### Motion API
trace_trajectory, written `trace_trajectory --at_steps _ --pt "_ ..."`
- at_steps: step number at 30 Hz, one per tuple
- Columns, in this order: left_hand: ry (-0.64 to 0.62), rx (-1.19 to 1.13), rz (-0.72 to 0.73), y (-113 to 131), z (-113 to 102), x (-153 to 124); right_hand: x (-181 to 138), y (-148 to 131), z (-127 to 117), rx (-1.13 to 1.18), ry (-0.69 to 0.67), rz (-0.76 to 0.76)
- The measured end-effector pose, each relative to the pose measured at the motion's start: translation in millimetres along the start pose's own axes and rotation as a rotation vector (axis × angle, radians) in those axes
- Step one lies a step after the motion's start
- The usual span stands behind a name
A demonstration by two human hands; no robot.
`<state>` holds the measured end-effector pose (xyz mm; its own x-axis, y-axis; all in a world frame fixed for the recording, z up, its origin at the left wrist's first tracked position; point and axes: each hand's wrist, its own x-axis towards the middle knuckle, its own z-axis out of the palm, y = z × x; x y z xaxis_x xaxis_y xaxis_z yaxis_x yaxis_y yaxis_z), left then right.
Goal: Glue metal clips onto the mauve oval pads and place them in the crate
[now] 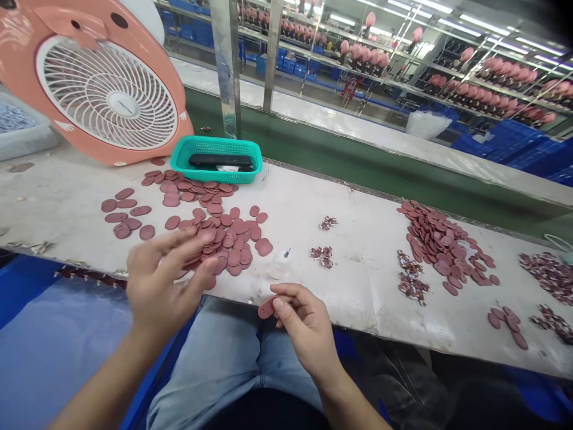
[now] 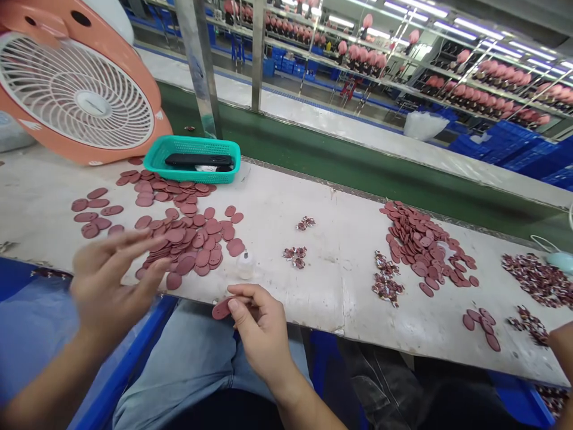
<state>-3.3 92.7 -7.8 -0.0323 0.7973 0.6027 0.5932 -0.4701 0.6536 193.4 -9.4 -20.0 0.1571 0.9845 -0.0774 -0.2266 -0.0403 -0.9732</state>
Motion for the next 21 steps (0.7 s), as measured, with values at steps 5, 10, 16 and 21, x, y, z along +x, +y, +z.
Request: trace_trajectory --at_steps 5,10,16,21 --pt "-0.688 -0.767 -0.846 38.1 -8.1 -57.5 -5.0 -11.0 2.0 -0.104 -0.172 -0.023" --pt "-0.929 -1.132 -1.374 38.8 -9.4 -72.8 -9.9 -12.0 5.9 -0.346 -0.227 -0.102" --pt "-0.718 -1.234 -1.433 39.8 -18.1 -78.3 15.9 1.2 -14.9 -0.591 0.344 -0.372" --pt "-0.554 -1.172 -1.418 43.6 -17.4 -86.1 53.9 8.2 -19.1 -0.910 0.156 -0.322"
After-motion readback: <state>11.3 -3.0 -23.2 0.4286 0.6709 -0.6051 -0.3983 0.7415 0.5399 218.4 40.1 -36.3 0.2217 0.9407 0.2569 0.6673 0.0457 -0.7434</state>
